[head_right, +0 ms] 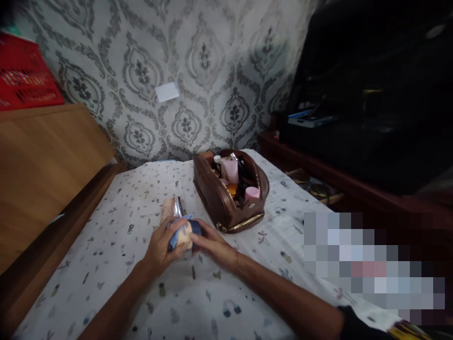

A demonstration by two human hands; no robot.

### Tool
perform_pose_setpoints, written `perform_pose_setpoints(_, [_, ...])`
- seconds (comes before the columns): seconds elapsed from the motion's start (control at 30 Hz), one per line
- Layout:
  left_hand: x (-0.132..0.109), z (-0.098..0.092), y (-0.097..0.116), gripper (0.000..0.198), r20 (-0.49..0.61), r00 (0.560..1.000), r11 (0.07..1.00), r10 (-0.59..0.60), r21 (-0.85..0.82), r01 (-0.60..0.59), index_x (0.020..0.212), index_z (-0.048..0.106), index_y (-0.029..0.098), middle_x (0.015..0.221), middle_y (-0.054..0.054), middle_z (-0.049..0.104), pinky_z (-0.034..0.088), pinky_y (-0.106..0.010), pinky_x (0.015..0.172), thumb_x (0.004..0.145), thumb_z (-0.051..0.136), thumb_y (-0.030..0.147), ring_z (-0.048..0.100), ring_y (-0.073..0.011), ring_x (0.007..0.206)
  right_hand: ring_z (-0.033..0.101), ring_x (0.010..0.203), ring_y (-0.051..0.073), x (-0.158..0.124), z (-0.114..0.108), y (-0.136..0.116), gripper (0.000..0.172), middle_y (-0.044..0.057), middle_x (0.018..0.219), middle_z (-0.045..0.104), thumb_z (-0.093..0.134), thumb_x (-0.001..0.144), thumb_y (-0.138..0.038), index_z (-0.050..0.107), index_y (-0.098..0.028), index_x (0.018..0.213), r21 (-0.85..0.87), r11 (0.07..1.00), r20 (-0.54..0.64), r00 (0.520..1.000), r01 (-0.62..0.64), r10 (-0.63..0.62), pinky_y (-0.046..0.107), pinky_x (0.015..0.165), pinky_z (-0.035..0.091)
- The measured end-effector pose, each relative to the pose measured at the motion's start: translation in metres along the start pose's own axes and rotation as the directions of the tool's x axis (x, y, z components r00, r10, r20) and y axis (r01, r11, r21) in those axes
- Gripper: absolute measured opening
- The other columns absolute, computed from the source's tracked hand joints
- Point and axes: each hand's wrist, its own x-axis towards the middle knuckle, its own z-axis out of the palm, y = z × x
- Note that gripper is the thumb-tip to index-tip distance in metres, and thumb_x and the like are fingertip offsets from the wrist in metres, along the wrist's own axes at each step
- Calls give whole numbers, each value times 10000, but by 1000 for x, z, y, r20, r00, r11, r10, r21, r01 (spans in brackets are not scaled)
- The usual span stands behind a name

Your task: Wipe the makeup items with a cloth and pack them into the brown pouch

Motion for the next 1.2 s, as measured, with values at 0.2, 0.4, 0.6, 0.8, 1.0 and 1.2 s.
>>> perform_pose_setpoints(0.2, [1, -3, -3, 371, -40, 997, 997, -72, -4, 72, 1226, 663, 200, 1092, -112, 721, 582, -312, 798, 1010, 423, 381, 711, -213, 930, 616, 1000, 186, -1, 6, -13, 676, 23, 1064, 640, 903, 635, -513, 605, -246, 1180, -74, 992, 42, 995, 98, -95, 280, 804, 516])
perform_pose_setpoints(0.4, [3, 1, -4, 371, -101, 983, 977, -154, 131, 167, 1171, 688, 194, 1027, -89, 753, 586, -322, 788, 997, 425, 389, 724, -218, 888, 616, 853, 158, 3, 5, -5, 806, 4, 992, 599, 901, 605, -539, 511, -259, 1252, -100, 987, -36, 991, 128, -133, 265, 693, 499])
perform_pose_setpoints(0.6, [14, 5, 6, 271, -173, 952, 933, -253, 218, 288, 908, 659, 205, 679, 9, 684, 507, -258, 552, 956, 490, 412, 621, -166, 550, 603, 879, 171, 5, 7, -3, 595, 30, 1019, 630, 858, 649, -397, 537, -224, 1119, -294, 928, -206, 932, 231, -297, 273, 703, 507])
perform_pose_setpoints(0.8, [37, 6, 16, 279, -182, 924, 912, -337, 182, 368, 753, 565, 205, 556, 66, 540, 428, -211, 516, 928, 559, 423, 519, -116, 489, 598, 905, 212, 4, 9, -13, 506, 37, 995, 653, 801, 673, -365, 559, -233, 1097, -412, 895, -334, 886, 169, -322, 307, 707, 483])
perform_pose_setpoints(1.0, [61, 5, 30, 329, -337, 839, 894, -427, -18, 448, 702, 512, 203, 581, 53, 456, 388, -216, 523, 937, 547, 431, 438, -113, 527, 601, 963, 218, -1, 14, -13, 431, 45, 1039, 629, 735, 753, -442, 550, -234, 1082, -82, 968, -317, 915, 237, -251, 331, 792, 525])
perform_pose_setpoints(1.2, [90, 2, 31, 301, -389, 746, 840, -541, -196, 507, 867, 634, 190, 806, 2, 608, 461, -224, 638, 916, 577, 481, 574, -141, 701, 586, 897, 201, -12, 24, -25, 467, 46, 1002, 596, 727, 743, -531, 524, -235, 1043, 82, 969, -298, 934, 232, -198, 255, 606, 488])
